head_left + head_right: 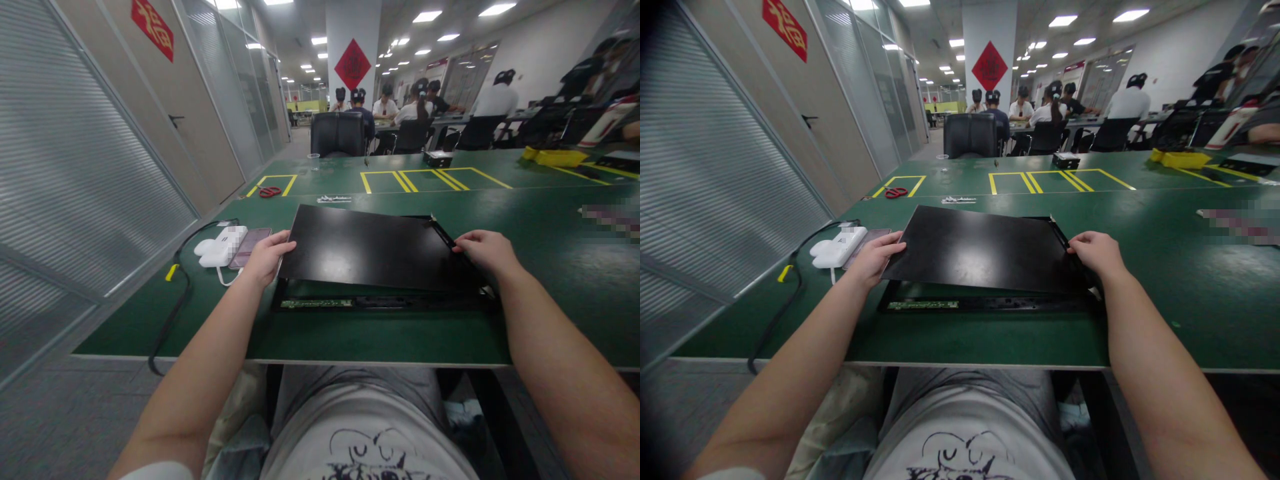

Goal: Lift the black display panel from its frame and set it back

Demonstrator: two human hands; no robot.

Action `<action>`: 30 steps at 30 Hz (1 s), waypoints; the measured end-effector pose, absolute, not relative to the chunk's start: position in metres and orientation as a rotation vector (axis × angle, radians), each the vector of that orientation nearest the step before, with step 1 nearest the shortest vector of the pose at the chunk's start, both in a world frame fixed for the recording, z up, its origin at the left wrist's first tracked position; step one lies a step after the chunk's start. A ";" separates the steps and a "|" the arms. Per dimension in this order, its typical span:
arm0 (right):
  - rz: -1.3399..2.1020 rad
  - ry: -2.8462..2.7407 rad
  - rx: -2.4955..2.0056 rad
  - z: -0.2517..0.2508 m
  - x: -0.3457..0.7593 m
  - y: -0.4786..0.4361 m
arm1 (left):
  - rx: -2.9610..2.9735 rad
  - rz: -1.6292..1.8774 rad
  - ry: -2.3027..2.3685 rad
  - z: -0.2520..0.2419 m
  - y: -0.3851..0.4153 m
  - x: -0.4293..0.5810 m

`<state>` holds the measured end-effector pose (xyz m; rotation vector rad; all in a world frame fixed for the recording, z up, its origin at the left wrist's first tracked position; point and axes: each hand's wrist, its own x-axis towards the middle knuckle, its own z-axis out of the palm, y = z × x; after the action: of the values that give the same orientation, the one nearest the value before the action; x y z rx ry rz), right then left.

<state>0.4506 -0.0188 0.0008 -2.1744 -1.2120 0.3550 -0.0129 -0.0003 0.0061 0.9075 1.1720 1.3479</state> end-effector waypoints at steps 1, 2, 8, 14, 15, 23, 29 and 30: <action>0.366 -1.203 -2.183 0.002 0.449 -0.020 | 0.905 1.361 1.167 0.006 0.000 -0.013; 0.380 -1.190 -2.185 0.003 0.447 -0.021 | 0.903 1.376 1.164 0.007 0.000 -0.013; 0.375 -1.019 -2.066 -0.004 0.455 -0.018 | 1.022 1.459 1.083 0.010 -0.002 -0.011; 0.478 -0.865 -1.972 -0.018 0.465 -0.005 | 1.169 1.544 0.974 0.010 -0.003 -0.011; 0.500 -0.855 -1.949 -0.019 0.465 -0.004 | 1.183 1.553 0.962 0.010 -0.003 -0.012; 0.562 -0.773 -1.675 -0.012 0.459 -0.006 | 1.073 1.615 0.990 0.009 -0.008 -0.006; 0.784 -0.775 -1.293 0.005 0.454 -0.019 | 1.016 1.658 0.902 0.007 -0.003 -0.012; 0.832 -0.777 -1.244 0.009 0.453 -0.023 | 1.009 1.650 0.876 0.006 0.000 -0.014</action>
<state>0.4532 -0.0233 0.0088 -1.2438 -0.7767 0.8322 -0.0138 -0.0002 0.0056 1.0088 0.8762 1.6501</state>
